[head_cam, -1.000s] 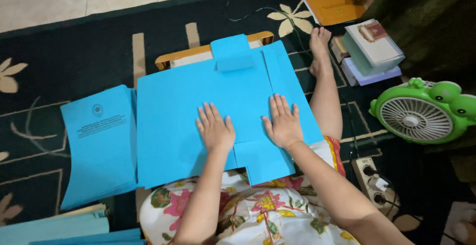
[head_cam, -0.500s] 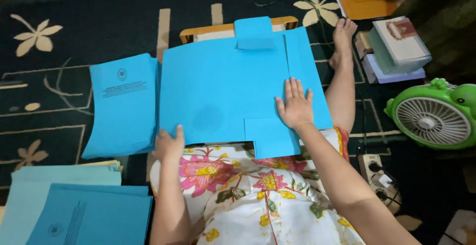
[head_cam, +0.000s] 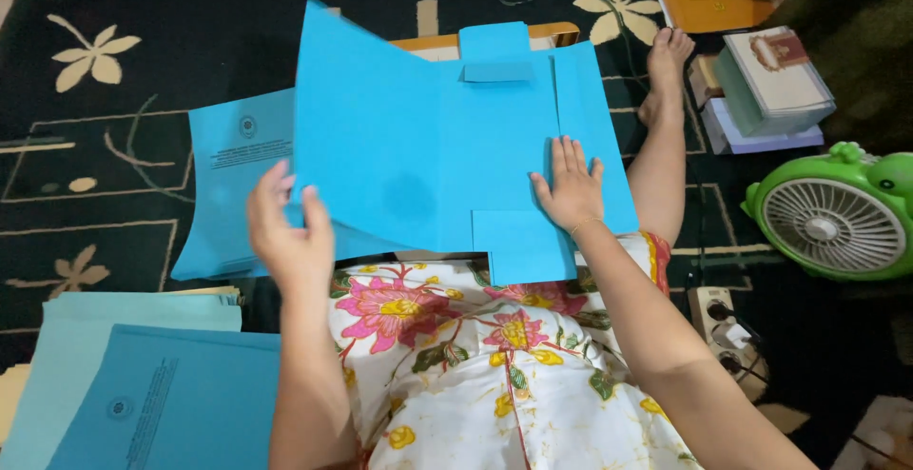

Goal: A person sitting on the floor is smoothing out and stacking blue paper folders into organized piles.

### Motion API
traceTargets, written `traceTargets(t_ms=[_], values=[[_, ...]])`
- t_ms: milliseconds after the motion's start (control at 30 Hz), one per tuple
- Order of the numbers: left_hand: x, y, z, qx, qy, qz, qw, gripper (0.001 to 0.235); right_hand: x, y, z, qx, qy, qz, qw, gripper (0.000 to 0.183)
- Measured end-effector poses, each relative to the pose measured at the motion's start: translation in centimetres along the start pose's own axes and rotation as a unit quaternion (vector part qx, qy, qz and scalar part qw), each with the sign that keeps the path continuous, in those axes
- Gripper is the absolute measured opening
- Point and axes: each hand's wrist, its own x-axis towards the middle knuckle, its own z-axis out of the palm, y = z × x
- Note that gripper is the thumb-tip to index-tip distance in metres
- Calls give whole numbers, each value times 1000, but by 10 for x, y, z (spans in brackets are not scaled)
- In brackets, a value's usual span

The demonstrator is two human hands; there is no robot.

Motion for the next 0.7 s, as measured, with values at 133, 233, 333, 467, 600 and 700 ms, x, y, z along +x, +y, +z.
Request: traceTargets(t_ms=[133,233,333,467,600,700], values=[[2,59,40,-157,-52,6,986,46,-2,2,-7,63,21,1,998,82],[-10,71,76,-312,-207,73,924,57,1,10,-11,142,18,12,990,83],[-27,56,122,-301,-328,40,894,46,0,19,-29,322,7,25,946,78],[-53,24,166,-14,-499,69,863,60,-1,29,-59,606,-48,65,791,96],[-76,8,187,102,-592,22,799,83,14,64,-34,487,0,61,871,71],[-82,26,180,149,-592,6,792,82,16,55,-27,362,18,3,932,86]])
